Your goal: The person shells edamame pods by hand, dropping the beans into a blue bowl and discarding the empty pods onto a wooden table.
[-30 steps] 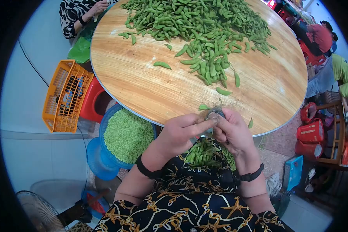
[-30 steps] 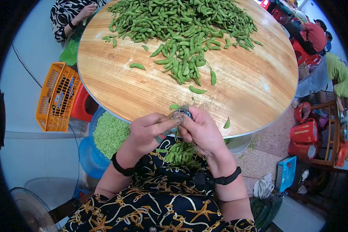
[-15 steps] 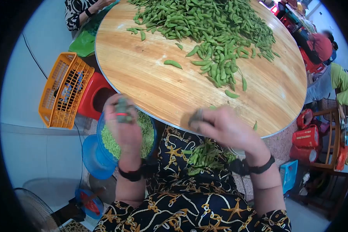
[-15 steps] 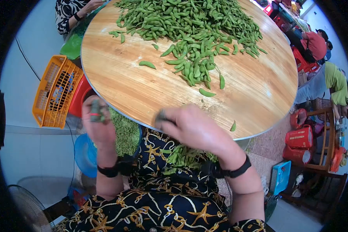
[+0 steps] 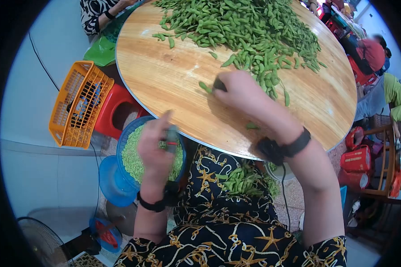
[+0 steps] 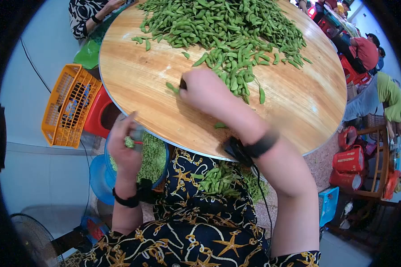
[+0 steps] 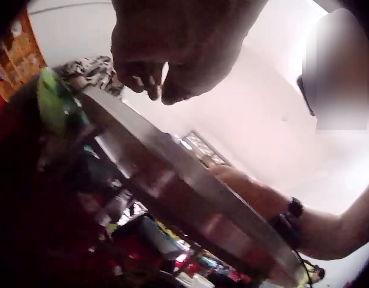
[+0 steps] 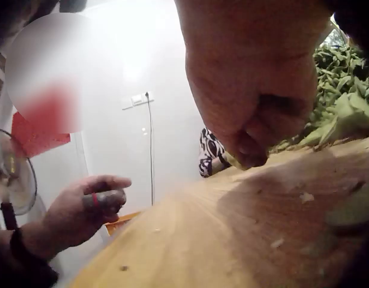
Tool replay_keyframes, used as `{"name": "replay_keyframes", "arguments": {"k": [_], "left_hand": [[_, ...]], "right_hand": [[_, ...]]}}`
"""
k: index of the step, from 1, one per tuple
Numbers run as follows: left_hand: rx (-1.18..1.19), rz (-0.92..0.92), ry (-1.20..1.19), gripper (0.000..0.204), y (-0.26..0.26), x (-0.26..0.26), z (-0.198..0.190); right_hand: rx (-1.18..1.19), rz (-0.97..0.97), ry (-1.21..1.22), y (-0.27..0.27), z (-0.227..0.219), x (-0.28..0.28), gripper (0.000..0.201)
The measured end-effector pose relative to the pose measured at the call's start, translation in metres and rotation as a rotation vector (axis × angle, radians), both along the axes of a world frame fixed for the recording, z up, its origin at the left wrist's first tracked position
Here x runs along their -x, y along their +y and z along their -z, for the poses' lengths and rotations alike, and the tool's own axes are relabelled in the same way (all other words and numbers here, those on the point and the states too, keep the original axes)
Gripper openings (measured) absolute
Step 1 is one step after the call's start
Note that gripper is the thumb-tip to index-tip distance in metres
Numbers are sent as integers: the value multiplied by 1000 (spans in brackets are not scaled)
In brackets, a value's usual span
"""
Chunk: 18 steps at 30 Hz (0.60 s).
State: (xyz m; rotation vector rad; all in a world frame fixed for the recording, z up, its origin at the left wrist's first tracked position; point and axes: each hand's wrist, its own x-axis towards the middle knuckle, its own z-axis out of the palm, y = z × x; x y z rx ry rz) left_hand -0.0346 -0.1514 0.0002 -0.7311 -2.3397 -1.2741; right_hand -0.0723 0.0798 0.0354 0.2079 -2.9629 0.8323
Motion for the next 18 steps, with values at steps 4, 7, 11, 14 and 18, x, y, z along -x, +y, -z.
{"name": "replay_keyframes", "arguments": {"k": [4,7,11,14,18], "left_hand": [[268,265,106,38,58,-3,-15],[196,326,-1,28,75,-7,-8],[-277,373,-891,13,85,-10,-12],[-718,519,-908,13,97,-12,3],[-811,509,-1006,10,108,-16,-3]], "right_hand": [[209,-21,-250,15,-14,-49,25],[350,102,-316,23,-11,-84,27],[886,280,-289,23,4,-117,22],[1118,181,-370,16,8,-132,23],[1409,108,-407,16,11,-142,24]]}}
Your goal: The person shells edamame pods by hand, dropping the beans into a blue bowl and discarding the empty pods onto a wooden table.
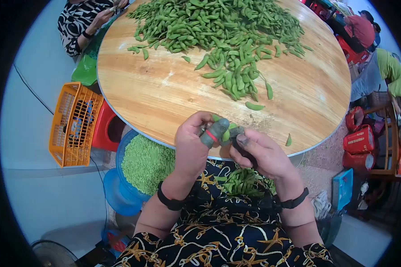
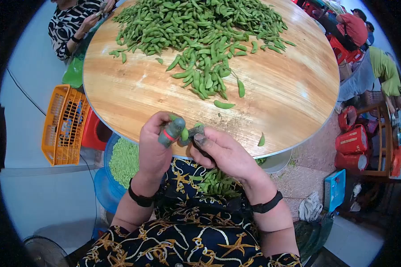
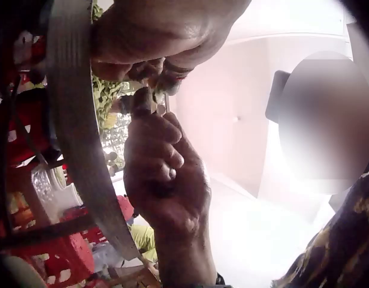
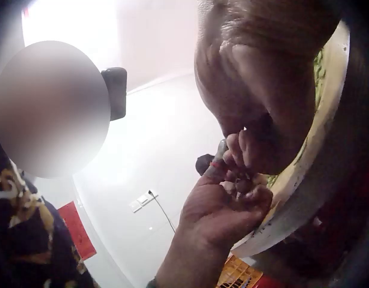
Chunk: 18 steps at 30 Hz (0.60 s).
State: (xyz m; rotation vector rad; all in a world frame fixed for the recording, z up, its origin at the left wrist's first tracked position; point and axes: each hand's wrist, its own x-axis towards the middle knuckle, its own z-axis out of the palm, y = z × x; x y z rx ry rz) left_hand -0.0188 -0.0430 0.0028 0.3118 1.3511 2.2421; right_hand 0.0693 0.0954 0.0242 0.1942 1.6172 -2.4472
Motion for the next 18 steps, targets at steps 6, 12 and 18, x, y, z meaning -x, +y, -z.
{"name": "replay_keyframes", "arguments": {"k": [6,12,18], "left_hand": [[261,-97,297,9,6,-5,7],[-195,164,-124,10,2,-6,1],[241,80,504,19,0,-5,8]], "right_hand": [[129,38,-121,0,3,-1,20],[253,88,-193,-7,-3,-4,15],[-566,239,115,-6,10,-5,11]]}}
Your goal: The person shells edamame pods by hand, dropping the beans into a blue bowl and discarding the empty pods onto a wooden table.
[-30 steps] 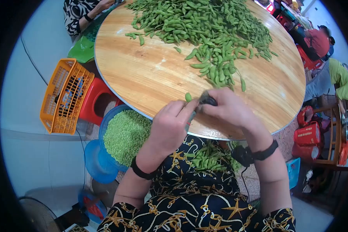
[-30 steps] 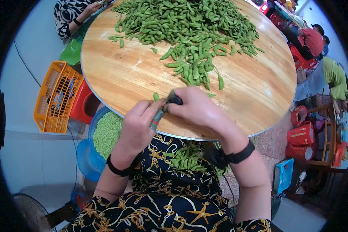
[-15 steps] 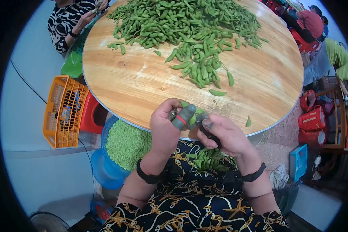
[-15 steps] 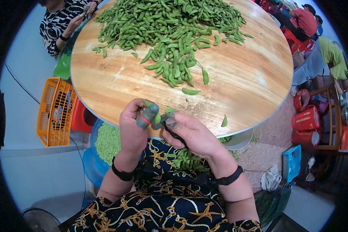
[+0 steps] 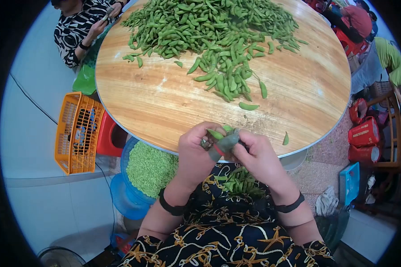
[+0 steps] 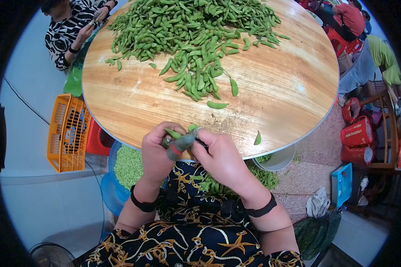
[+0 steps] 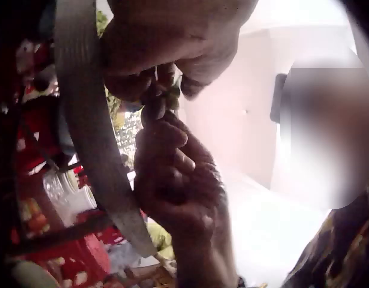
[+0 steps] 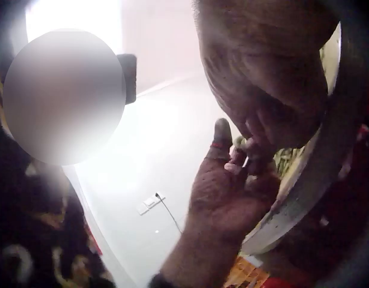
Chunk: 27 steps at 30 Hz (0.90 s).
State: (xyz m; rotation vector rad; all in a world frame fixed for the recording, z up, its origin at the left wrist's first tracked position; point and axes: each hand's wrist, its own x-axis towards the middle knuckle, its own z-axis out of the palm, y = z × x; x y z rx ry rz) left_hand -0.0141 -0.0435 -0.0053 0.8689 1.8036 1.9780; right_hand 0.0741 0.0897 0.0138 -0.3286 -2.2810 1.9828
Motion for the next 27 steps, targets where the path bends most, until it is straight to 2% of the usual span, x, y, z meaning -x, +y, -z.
{"name": "replay_keyframes", "arguments": {"k": [1,2,3,5,6,8,9,10,11,13,15,18,19,21,22,23,24,25,27], "left_hand": [[143,-34,40,22,-1,-1,-8],[287,-68,82,26,-2,-2,-13],[287,-68,84,26,-1,-2,-14],[125,-9,-207,27,1,-1,-15],[124,-10,-207,27,1,0,-14],[-72,91,-513,22,1,3,-11],[-73,91,-512,22,1,3,-12],[-142,99,-656,18,0,4,-13],[-212,107,-799,16,0,4,-14],[-256,123,-856,17,-2,5,-10],[-298,136,-916,18,-3,6,-6],[-313,89,-872,22,0,7,-4],[-268,82,-787,23,0,7,-3],[-221,76,-702,25,0,6,-4],[31,104,-442,29,0,3,-8],[276,130,-176,33,-1,0,-12],[313,219,-65,33,1,-3,-17],[312,221,-63,33,2,-4,-17],[355,191,326,31,4,-5,-16]], "right_hand": [[1,-1,0,1,-3,0,11],[-155,24,10,2,-7,1,11],[-312,50,21,3,-10,2,10],[-236,94,41,3,-4,5,11],[-159,136,60,2,-1,5,12],[-130,148,64,0,-2,7,12],[-101,161,66,-2,-2,8,12],[-101,161,67,-3,-1,8,12],[-163,166,106,-4,0,9,11],[-225,168,147,-8,0,9,10],[-466,192,234,-13,-1,9,8],[-537,144,214,-8,-2,10,9],[-577,107,224,-3,-4,10,11],[-748,275,148,17,-13,14,13],[-882,344,96,27,-8,18,14],[-881,346,95,35,-5,19,14],[-993,318,4,42,-3,20,14],[-1103,289,-88,46,-1,21,14],[-1123,303,-55,41,2,19,13]]}}
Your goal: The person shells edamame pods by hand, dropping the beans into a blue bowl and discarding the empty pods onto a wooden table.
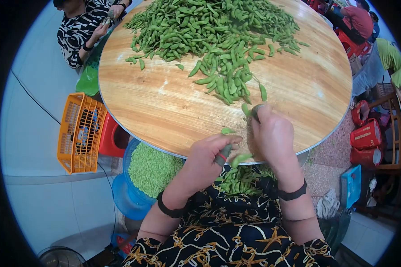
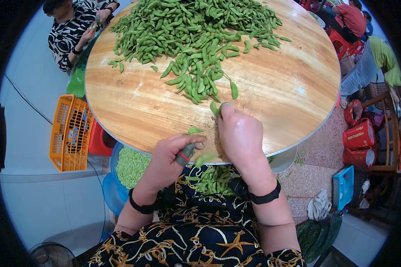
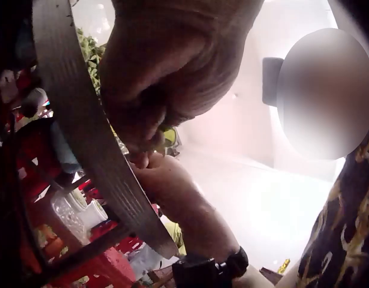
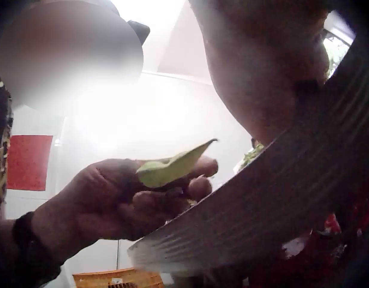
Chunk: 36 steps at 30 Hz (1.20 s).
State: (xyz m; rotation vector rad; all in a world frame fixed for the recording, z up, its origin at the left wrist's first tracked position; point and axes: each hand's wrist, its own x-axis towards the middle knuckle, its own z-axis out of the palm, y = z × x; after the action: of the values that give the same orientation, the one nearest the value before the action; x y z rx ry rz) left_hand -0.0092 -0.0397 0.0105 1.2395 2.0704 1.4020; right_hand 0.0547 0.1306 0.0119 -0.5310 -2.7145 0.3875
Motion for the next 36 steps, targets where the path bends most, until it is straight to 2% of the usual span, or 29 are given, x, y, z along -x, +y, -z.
{"name": "replay_keyframes", "arguments": {"k": [2,3,5,6,7,8,10,11,12,13,14,15,16,18,22,24,26,27,29,30,31,32,33,34,35,36], "left_hand": [[-21,-66,-78,30,5,-2,-8],[-3,-103,-16,32,7,-2,-13],[21,-142,45,34,12,-4,-13],[24,-145,160,32,16,-5,-9],[26,-146,277,30,19,-5,-6],[26,-144,278,30,21,-4,-4],[93,-166,226,19,22,-2,-2],[94,-167,226,19,21,-1,-3],[108,-200,-40,15,20,-1,-5],[121,-232,-307,11,20,-1,-5],[129,-232,-308,11,20,0,-3],[-111,-236,-584,9,21,2,2],[-359,-235,-853,6,22,3,6],[-438,-242,-874,5,24,1,8],[-390,-327,-777,7,27,-3,10],[-376,-359,-731,8,27,-4,13],[-258,-370,-477,9,27,-4,16],[-256,-368,-478,9,28,-6,14],[-461,-259,-628,8,31,-10,10],[-458,-254,-634,8,29,-8,11],[-536,-114,-818,8,25,-3,12],[-611,29,-999,7,21,1,14],[-633,106,-1077,7,19,4,15],[-631,107,-1082,7,18,4,15],[-586,49,-982,8,17,4,13],[-542,-7,-882,9,17,3,11]], "right_hand": [[170,-42,115,-3,4,-3,14],[172,-43,115,-4,2,-5,14],[525,-152,104,-4,-5,-11,17],[528,-151,105,-4,-5,-14,17],[659,-185,85,-3,-6,-16,19],[789,-219,63,-1,-6,-17,21],[806,-228,43,0,-4,-19,21],[1014,-184,105,-5,-8,-18,19],[1221,-139,169,-6,-10,-18,18],[1225,-140,169,-5,-11,-18,18],[1383,-184,145,-5,-12,-19,19],[1539,-230,120,-4,-12,-19,21],[1542,-231,118,-4,-9,-21,21],[1582,-452,17,-5,-1,-25,25],[1694,-467,-29,-1,2,-26,25],[1657,-452,-39,-2,3,-24,23],[1621,-436,-49,-2,4,-24,21],[1637,-426,-37,-2,4,-24,19],[1654,-412,-24,-4,3,-24,17],[1797,-387,-55,-6,-1,-25,17],[1938,-358,-87,-7,-4,-25,17],[1937,-348,-86,-9,-7,-26,17],[1952,-372,-103,-11,-10,-25,17],[1970,-398,-121,-13,-11,-25,17],[1830,-369,-135,-13,-11,-24,12],[1831,-364,-133,-15,-13,-25,12]]}}
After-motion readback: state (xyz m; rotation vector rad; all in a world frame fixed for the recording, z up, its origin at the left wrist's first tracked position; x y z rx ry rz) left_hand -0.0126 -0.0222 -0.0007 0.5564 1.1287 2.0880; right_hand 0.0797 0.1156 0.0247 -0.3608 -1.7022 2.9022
